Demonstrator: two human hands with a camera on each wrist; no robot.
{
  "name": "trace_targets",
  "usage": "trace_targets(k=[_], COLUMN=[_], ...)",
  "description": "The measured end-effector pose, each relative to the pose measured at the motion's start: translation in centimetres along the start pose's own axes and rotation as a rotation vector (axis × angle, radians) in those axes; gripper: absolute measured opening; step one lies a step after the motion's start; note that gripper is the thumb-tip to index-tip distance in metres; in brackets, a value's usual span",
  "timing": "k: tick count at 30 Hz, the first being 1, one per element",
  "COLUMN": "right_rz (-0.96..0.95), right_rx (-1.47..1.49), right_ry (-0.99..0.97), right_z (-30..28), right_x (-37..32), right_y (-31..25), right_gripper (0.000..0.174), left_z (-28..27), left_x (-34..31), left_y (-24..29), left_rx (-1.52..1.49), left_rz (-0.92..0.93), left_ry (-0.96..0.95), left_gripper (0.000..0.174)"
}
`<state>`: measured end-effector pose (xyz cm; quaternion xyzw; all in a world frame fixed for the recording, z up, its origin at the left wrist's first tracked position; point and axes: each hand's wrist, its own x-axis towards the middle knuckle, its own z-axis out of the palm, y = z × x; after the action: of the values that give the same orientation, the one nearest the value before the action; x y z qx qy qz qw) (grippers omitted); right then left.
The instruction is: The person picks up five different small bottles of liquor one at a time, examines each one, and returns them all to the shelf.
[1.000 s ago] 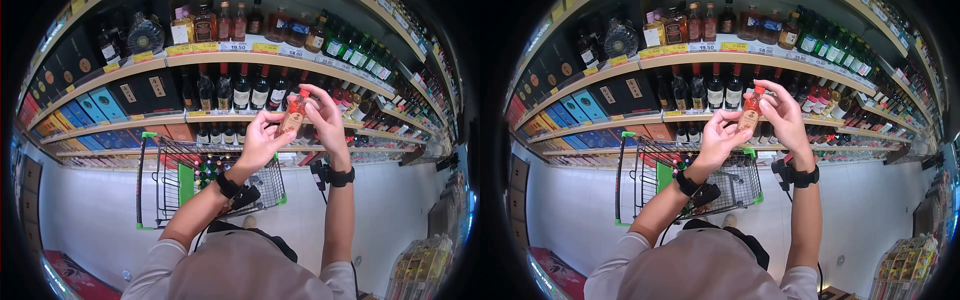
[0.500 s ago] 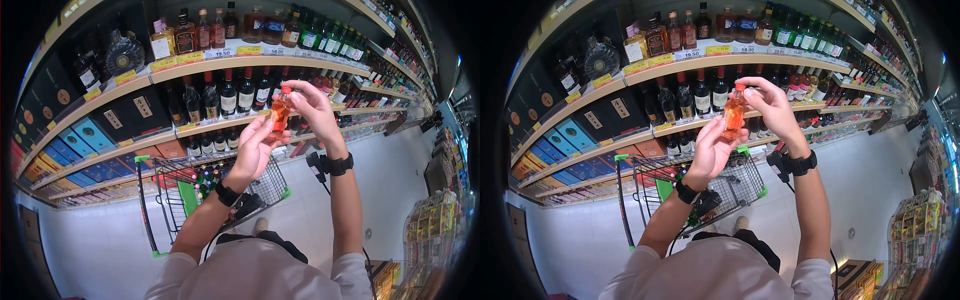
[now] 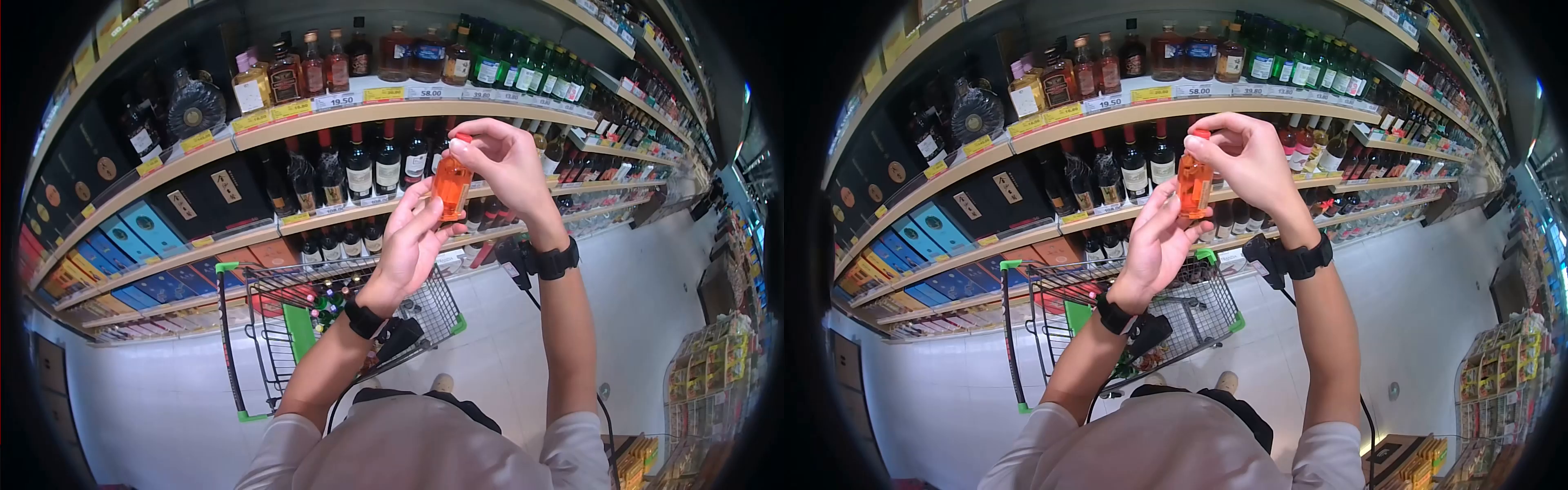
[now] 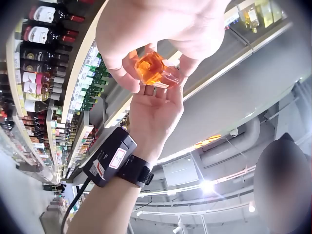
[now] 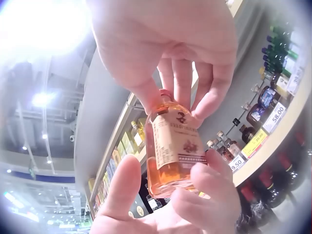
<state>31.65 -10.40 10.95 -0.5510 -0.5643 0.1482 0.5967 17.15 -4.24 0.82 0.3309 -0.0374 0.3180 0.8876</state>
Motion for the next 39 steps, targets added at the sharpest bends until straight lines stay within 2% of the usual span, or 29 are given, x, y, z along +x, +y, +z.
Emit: trace_targets(k=[2, 5, 6, 9, 15, 17, 18, 21, 22, 28, 34, 37, 39], right_rz=[0.028, 0.032, 0.039, 0.043, 0.013, -0.011, -0.002, 0.015, 0.020, 0.015, -0.028, -0.007, -0.007], right_rx=[-0.077, -0.062, -0.010, 0.077, 0.150, 0.098, 0.107, 0.140, 0.154, 0.147, 0.055, 0.034, 0.040], right_ry=[0.002, -0.055, -0.082, -0.213, -0.196, -0.164, -0.178, -0.187, -0.185, -0.169, -0.180, -0.190, -0.228], right_z=[-2.0, -5.1, -6.1, -8.8, -14.6, -16.3, -17.3, -19.0, -19.3, -21.4, -22.7, -23.0, -23.0], right_x=[-0.1, -0.9, -1.1, -2.5, -3.9, -4.2, -4.3, -4.7, -4.8, -5.0, -3.1, -2.6, -2.1], right_y=[0.3, 0.3, 0.3, -0.2, 2.2, 2.8, 3.1, 3.6, 3.7, 3.6, 1.8, 0.7, 0.5], right_gripper=[0.028, 0.028, 0.028, 0.029, 0.024, 0.025, 0.025, 0.025, 0.024, 0.025, 0.032, 0.034, 0.034], left_z=[0.8, 1.3, 2.9, 4.0, 6.8, 7.8, 8.1, 9.3, 9.3, 9.5, 10.1, 10.3, 10.7], left_x=[1.0, 2.2, 2.2, 3.4, 4.5, 4.7, 4.8, 4.8, 4.9, 5.7, 7.9, 8.3, 8.3], left_y=[-1.7, -4.1, -4.5, -7.1, -12.2, -13.3, -13.6, -14.9, -15.1, -17.0, -16.4, -15.6, -15.2], left_rx=[0.090, -0.149, -0.220, -0.286, -0.185, -0.109, -0.089, 0.151, 0.140, 0.254, 0.345, 0.445, 0.444], left_rz=[0.028, -0.109, -0.150, -0.157, -0.160, -0.100, -0.061, 0.005, -0.009, 0.096, 0.235, 0.239, 0.240], left_ry=[0.014, -0.093, -0.005, -0.126, -0.131, -0.045, -0.073, 0.035, 0.017, 0.002, -0.058, -0.076, -0.075], left_gripper=[0.043, 0.044, 0.047, 0.046, 0.055, 0.056, 0.049, 0.041, 0.037, 0.041, 0.045, 0.052, 0.048])
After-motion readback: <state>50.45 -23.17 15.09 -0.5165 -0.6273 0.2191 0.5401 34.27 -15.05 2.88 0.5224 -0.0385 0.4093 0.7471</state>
